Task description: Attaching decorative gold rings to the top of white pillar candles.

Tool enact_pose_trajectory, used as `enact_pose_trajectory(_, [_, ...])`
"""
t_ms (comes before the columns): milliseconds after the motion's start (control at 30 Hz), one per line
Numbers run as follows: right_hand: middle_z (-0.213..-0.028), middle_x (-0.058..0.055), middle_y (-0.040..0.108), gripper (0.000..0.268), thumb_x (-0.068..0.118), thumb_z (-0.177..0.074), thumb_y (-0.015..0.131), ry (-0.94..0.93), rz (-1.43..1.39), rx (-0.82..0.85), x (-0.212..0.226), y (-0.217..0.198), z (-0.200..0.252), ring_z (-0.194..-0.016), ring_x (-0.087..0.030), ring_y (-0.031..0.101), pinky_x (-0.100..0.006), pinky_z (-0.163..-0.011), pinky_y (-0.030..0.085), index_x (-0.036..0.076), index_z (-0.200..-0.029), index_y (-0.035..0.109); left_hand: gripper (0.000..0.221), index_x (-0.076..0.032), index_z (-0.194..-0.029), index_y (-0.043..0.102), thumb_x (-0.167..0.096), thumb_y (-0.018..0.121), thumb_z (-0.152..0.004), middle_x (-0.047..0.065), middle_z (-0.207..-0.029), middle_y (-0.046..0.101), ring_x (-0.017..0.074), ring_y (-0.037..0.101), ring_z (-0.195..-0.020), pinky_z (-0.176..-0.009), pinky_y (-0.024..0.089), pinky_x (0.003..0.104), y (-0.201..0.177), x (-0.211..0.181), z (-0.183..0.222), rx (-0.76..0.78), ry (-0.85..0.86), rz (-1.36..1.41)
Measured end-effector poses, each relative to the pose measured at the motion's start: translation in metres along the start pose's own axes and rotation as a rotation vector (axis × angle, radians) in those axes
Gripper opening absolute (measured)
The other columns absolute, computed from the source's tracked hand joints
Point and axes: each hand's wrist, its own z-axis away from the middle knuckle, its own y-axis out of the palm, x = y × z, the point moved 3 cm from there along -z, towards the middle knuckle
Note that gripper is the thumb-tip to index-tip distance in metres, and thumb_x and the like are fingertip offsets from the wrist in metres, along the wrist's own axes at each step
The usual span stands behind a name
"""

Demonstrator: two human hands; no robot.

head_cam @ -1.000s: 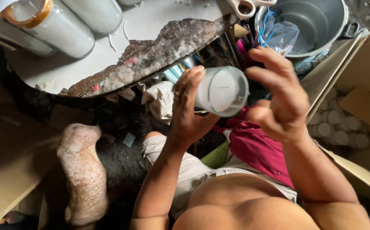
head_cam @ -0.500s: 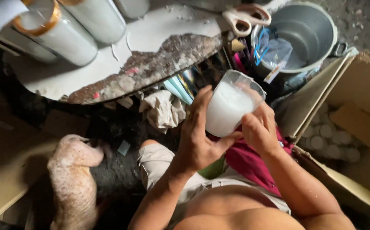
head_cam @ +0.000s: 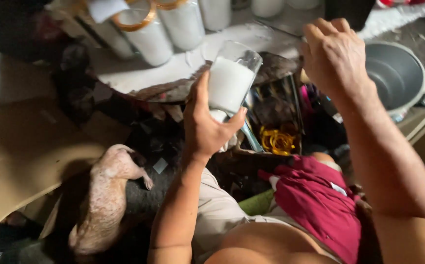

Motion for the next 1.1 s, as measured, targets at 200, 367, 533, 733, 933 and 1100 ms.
enact_pose_trajectory(200, [-0.107, -0.02, 0.071, 0.026, 0.027, -0.104, 0.06, 0.094, 0.057, 0.344, -0.015, 0.031, -0.016, -0.101, -0.038, 0.06, -0.047, -0.079, 0.051, 0.007, -0.102, 0.077, 0.085, -0.007, -0.143, 0.046, -0.037, 0.085, -0.074, 0.017, -0.125, 0.069, 0.0334, 0.071, -0.105, -0.086, 0.059, 0.04, -0.003, 0.015, -0.023, 0.068, 0.0, -0.031])
enact_pose_trajectory(367, [-0.103, -0.023, 0.063, 0.026, 0.017, -0.103, 0.054, 0.119, -0.07, 0.308, -0.012, 0.018, -0.008, -0.089, -0.036, 0.059, -0.048, -0.072, 0.051, -0.003, -0.094, 0.068, 0.081, -0.006, -0.139, 0.045, -0.038, 0.083, -0.075, 0.017, -0.125, 0.064, 0.0344, 0.066, -0.106, -0.086, 0.055, 0.043, -0.002, 0.019, -0.032, 0.12, -0.025, -0.012])
enact_pose_trajectory(533, [-0.104, -0.019, 0.055, 0.016, 0.01, -0.103, 0.055, 0.213, -0.197, 0.143, -0.01, 0.003, 0.009, -0.057, -0.036, 0.055, -0.051, -0.05, 0.048, -0.003, -0.093, 0.059, 0.103, -0.011, -0.159, 0.025, -0.048, 0.087, -0.085, 0.023, -0.166, 0.03, 0.0436, 0.039, -0.154, -0.127, 0.039, 0.062, 0.009, 0.031, -0.016, 0.129, 0.02, -0.07])
enact_pose_trajectory(733, [-0.095, -0.017, 0.069, 0.043, -0.017, -0.104, 0.05, 0.24, -1.031, 0.061, 0.055, -0.044, 0.028, -0.063, -0.014, 0.057, -0.027, -0.05, 0.047, -0.011, -0.147, 0.051, 0.095, -0.01, -0.152, 0.032, -0.018, 0.094, -0.08, 0.02, -0.152, 0.044, 0.0402, 0.053, -0.141, -0.115, 0.052, 0.055, 0.015, 0.034, -0.015, 0.037, 0.142, -0.094])
enact_pose_trajectory(933, [-0.07, -0.014, 0.069, 0.044, 0.005, -0.097, 0.061, 0.428, -1.474, 0.163, 0.105, -0.052, 0.043, -0.04, -0.015, 0.062, -0.029, -0.042, 0.052, 0.008, -0.141, 0.063, 0.093, -0.006, -0.144, 0.049, -0.018, 0.097, -0.065, 0.018, -0.138, 0.056, 0.0394, 0.061, -0.129, -0.113, 0.046, 0.05, 0.015, 0.038, -0.017, -0.035, 0.05, 0.129])
enact_pose_trajectory(1100, [-0.07, -0.01, 0.065, 0.025, 0.001, -0.095, 0.066, 0.436, -1.495, 0.04, 0.105, -0.078, 0.029, -0.051, -0.014, 0.062, -0.027, -0.048, 0.049, 0.003, -0.12, 0.069, 0.089, -0.004, -0.14, 0.055, -0.018, 0.097, -0.063, 0.019, -0.133, 0.06, 0.0403, 0.062, -0.127, -0.113, 0.046, 0.049, 0.011, 0.028, -0.018, -0.064, 0.058, 0.119])
